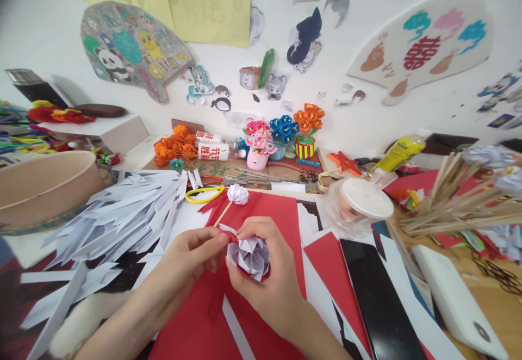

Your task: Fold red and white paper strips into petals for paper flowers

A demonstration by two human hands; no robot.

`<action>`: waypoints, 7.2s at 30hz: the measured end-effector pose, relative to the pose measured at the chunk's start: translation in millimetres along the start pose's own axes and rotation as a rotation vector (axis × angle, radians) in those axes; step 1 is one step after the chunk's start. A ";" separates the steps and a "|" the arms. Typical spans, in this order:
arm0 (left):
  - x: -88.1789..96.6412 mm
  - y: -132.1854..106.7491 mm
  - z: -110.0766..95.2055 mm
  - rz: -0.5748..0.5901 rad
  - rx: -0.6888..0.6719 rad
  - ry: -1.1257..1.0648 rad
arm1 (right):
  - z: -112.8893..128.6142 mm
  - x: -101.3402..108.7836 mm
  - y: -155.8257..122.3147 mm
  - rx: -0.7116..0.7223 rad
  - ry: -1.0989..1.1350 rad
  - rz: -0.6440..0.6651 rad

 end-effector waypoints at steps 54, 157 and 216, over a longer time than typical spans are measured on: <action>9.1 1.2 -10.8 0.022 -0.083 0.124 | 9.6 -3.4 4.9 0.247 -0.247 0.230; 1.4 9.8 -7.0 -0.016 -0.148 0.187 | -8.4 0.5 8.1 -0.121 -0.061 0.202; -36.6 13.7 -95.4 0.140 -0.575 0.916 | -43.0 -0.2 0.7 -0.796 0.735 0.006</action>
Point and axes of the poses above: each hand's wrist, its own y-axis towards the middle knuckle, its own x-axis out of the back of the hand, z = x × y, the point moved 6 cm from there along y, towards the middle knuckle, and after that the axes turned 7 degrees about x, right-handed, at the moved point
